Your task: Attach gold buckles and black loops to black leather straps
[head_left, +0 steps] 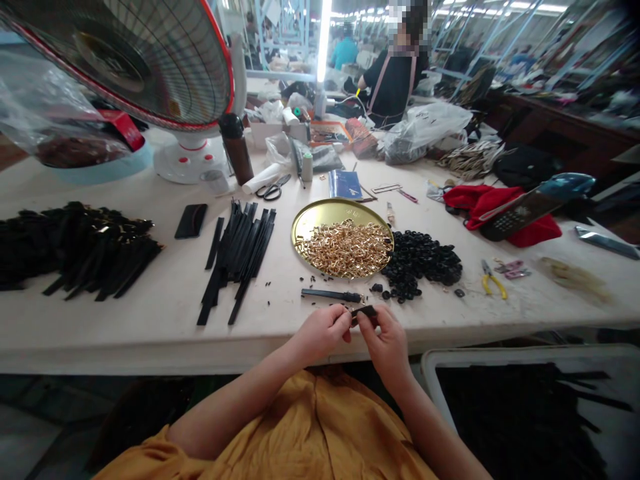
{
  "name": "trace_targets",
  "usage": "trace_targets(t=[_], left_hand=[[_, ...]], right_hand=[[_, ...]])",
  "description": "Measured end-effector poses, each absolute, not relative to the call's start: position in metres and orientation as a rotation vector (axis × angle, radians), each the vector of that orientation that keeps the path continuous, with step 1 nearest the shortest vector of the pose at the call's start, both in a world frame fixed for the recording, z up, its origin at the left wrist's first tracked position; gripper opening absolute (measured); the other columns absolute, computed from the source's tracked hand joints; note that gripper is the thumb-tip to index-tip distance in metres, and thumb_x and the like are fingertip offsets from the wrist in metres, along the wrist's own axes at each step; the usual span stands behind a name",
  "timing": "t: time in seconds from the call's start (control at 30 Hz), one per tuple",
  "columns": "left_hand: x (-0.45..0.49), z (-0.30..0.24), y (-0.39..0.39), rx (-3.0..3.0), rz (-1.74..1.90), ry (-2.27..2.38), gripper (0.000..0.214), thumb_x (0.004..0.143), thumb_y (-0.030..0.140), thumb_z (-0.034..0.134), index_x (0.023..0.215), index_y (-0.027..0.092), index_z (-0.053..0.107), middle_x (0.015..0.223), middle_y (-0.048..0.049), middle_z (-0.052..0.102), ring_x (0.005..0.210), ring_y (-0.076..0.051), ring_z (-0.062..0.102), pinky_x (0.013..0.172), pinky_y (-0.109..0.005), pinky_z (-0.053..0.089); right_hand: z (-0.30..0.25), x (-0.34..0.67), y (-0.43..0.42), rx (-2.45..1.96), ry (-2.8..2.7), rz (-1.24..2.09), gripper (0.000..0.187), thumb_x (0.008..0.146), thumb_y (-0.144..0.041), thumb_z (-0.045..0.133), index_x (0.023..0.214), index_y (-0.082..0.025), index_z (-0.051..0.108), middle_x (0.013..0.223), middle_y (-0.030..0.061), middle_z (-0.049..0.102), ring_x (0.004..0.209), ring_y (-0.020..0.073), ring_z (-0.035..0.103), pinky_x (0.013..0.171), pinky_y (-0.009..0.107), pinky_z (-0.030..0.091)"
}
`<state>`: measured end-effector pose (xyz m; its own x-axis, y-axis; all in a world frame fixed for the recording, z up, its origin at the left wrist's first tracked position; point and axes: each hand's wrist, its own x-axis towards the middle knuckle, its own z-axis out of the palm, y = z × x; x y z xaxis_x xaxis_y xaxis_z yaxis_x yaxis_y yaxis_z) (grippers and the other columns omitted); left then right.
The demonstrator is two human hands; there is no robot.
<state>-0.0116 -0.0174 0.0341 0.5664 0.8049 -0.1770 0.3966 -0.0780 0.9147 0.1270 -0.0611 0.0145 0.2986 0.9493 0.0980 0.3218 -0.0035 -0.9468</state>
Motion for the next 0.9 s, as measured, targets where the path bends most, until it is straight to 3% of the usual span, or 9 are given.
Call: trace_targets(t=[0.23,0.33,0.53,0.77,0.9], left_hand=[[-0.012,0.023,-0.020,1.545,0.457,0.958,0.030,0.083,0.038,0.037,0.066,0.016,0.048,0.057,0.0030,0.054,0.044,-0.006,0.040,0.045,-0.018,0.031],[-0.011,0.017,-0.018,1.422,0.450,0.939,0.030,0.082,0.042,0.039,0.069,0.016,0.047,0.058,0.0036,0.053,0.040,-0.005,0.038,0.040,-0.017,0.029],[-0.007,0.010,-0.011,1.317,0.447,0.937,0.030,0.080,0.044,0.042,0.070,0.016,0.046,0.059,0.0034,0.053,0.040,-0.004,0.038,0.038,-0.016,0.030],[-0.008,0.013,0.001,1.364,0.388,0.885,0.025,0.080,0.037,0.043,0.069,0.015,0.049,0.061,0.0027,0.052,0.046,-0.005,0.041,0.042,-0.016,0.035],[-0.006,0.013,0.002,1.344,0.384,0.903,0.024,0.080,0.036,0.043,0.069,0.015,0.049,0.060,0.0028,0.051,0.044,-0.005,0.040,0.041,-0.017,0.034]], right_hand=[[0.002,0.126,-0.058,-1.209,-0.537,1.558,0.030,0.065,-0.044,0.065,0.061,-0.019,0.049,0.052,-0.0057,0.041,0.048,0.0089,0.035,0.050,0.025,0.032],[0.003,0.125,-0.055,-1.248,-0.573,1.526,0.029,0.066,-0.045,0.065,0.063,-0.019,0.051,0.051,-0.0059,0.041,0.048,0.0089,0.035,0.050,0.025,0.032],[0.009,0.127,-0.050,-1.531,-0.970,1.084,0.025,0.071,-0.043,0.061,0.068,-0.018,0.056,0.060,-0.0026,0.053,0.059,0.0122,0.045,0.057,0.025,0.035],[-0.004,0.134,-0.042,-1.195,-0.469,1.651,0.027,0.068,-0.041,0.064,0.063,-0.018,0.053,0.050,-0.0073,0.037,0.046,0.0073,0.032,0.049,0.024,0.032],[-0.009,0.139,-0.040,-1.241,-0.564,1.587,0.024,0.068,-0.039,0.066,0.070,-0.018,0.056,0.053,-0.0062,0.043,0.049,0.0076,0.034,0.050,0.023,0.031]])
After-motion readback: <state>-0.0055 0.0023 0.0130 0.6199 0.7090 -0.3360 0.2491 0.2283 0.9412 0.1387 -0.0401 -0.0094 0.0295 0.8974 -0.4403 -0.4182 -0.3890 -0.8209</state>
